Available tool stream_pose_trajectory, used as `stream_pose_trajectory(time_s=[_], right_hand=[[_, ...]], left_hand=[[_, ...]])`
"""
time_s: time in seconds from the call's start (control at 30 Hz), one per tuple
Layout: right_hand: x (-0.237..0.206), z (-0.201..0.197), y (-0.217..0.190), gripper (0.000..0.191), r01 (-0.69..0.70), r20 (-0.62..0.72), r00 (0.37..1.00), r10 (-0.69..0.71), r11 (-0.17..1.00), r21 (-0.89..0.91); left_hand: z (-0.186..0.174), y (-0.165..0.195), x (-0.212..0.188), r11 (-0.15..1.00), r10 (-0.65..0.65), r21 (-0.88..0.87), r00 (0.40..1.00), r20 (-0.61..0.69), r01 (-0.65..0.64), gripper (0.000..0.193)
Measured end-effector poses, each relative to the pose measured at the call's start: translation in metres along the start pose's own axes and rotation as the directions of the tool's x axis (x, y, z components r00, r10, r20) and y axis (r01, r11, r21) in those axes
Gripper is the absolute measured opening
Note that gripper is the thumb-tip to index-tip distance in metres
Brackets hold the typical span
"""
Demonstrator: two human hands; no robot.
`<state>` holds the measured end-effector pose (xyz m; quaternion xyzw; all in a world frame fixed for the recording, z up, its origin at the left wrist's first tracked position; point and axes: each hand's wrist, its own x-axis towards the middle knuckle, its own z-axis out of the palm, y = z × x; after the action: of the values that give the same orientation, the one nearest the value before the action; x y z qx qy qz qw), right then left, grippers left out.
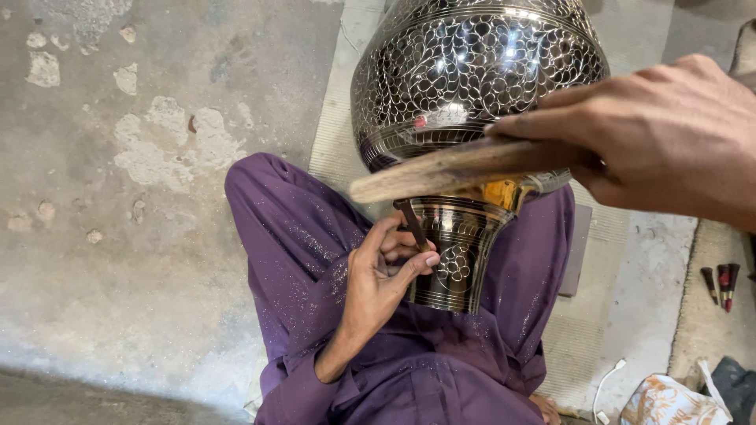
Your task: The person sits cross-legged on the floor with a large ornate engraved metal vessel resting on their lap. They hold a chisel against the brass band around the vessel's neck and repeatedly strike the chisel with a wooden mallet, repositioning the chisel along the band to work the surface.
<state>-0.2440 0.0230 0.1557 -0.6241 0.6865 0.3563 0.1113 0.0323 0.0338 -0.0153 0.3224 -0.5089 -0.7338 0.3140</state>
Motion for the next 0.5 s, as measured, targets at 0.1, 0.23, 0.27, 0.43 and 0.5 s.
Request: stream_pose_trajectory(time_s=[0.1,0.23,0.27,0.43,0.5], right_hand=[[-0.003,-0.008,-0.011,0.074,-0.009,-0.112,0.994,0.012,0.999,0.032],[-0.003,-0.005,-0.013,0.068,0.026,-0.019,0.999,-0.03,0.987,-0.157],[-0.002,-0.003,-0.013,0.067,0.037,-0.17,0.984,-0.048,0.997,-0.069],[0.0,0.0,-0.008,0.061,0.061,-0.021,0.998,-0.059,0.989,0.134],[-0.001,-0.001,-0.009,0.06,0.059,-0.103,0.994,-0.046,0.99,0.128]], left_hand=[[0.0,-0.003,-0.001,0.999,-0.033,0.018,0.999,-0.022,0.034,0.053],[-0.002,-0.008,0.001,0.999,-0.032,-0.009,0.999,-0.018,0.032,0.054],[-0.002,-0.009,0.001,0.999,-0.033,-0.029,0.999,-0.019,0.032,0.055],[-0.004,-0.01,0.0,0.998,-0.056,-0.024,0.998,-0.031,0.055,0.055],[-0.005,-0.009,0.0,0.997,-0.064,-0.033,0.997,-0.032,0.063,0.056]])
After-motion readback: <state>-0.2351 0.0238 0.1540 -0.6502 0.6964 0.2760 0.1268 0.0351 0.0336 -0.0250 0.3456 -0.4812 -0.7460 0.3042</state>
